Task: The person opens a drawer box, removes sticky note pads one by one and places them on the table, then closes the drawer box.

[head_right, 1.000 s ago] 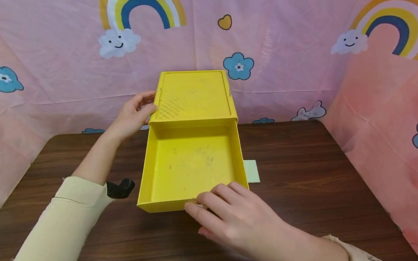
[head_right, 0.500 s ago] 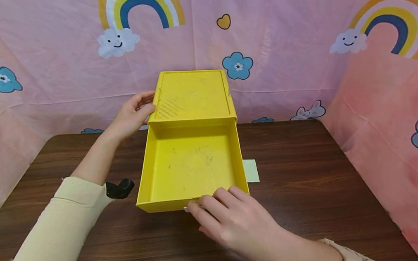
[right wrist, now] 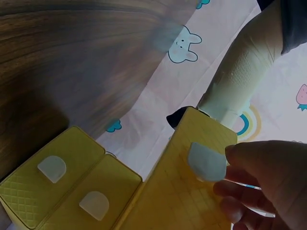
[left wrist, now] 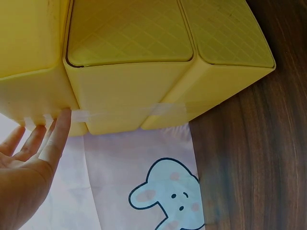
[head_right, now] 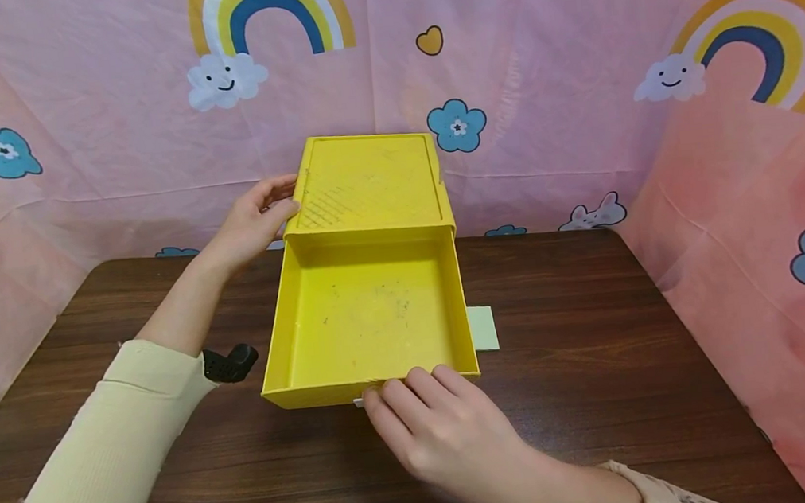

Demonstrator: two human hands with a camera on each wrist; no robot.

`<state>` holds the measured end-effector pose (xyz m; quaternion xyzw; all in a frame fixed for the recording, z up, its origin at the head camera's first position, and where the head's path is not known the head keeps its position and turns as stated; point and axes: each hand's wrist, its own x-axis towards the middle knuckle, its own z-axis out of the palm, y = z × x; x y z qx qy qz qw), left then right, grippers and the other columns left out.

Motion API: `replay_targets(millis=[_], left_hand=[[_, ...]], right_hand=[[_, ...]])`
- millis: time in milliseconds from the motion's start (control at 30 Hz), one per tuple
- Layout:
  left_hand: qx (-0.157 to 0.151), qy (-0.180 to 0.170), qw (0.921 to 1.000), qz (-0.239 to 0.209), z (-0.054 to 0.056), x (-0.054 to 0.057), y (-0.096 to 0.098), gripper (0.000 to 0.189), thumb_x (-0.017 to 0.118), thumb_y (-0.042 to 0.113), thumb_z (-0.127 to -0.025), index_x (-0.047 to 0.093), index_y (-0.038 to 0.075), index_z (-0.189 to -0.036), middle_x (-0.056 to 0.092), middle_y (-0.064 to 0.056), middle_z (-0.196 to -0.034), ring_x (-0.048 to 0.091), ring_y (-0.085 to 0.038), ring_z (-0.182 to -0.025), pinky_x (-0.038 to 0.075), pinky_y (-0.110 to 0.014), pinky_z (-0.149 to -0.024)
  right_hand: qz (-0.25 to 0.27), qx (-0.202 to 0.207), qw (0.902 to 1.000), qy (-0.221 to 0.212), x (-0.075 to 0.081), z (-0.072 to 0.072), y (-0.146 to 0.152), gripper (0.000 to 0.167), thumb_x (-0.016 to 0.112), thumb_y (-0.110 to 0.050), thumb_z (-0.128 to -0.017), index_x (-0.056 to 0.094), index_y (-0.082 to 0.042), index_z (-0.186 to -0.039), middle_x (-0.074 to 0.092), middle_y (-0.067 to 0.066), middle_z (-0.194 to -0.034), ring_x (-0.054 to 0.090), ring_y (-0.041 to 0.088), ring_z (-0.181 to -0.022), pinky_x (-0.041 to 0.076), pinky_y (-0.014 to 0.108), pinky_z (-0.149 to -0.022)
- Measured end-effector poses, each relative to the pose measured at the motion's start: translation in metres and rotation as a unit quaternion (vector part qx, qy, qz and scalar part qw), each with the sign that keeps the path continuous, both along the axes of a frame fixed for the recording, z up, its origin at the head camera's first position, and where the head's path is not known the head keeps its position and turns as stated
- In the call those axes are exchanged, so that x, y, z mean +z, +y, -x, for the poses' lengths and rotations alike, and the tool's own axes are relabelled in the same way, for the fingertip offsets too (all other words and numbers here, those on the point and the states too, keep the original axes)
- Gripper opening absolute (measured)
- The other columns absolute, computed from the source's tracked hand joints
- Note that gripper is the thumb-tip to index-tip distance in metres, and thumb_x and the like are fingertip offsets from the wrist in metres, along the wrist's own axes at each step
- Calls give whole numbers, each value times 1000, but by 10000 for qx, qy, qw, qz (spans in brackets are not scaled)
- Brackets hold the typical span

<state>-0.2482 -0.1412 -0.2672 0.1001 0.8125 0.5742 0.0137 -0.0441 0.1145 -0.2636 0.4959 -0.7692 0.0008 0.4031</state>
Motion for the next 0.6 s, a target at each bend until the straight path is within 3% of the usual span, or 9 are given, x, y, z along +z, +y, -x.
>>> replay_targets(millis=[600], left_hand=[[11,-48,9999,95,-1,1,0,55,50,23,-92,33,9,-142,39,-8,-142,49,-19,-117,52,-32,-84]], right_hand=[[115,-217,9990,369,-11,4,-8,27,38,-1,-95,62,-9,-87,54,0,-73,43,15,-57,31,20,-51]])
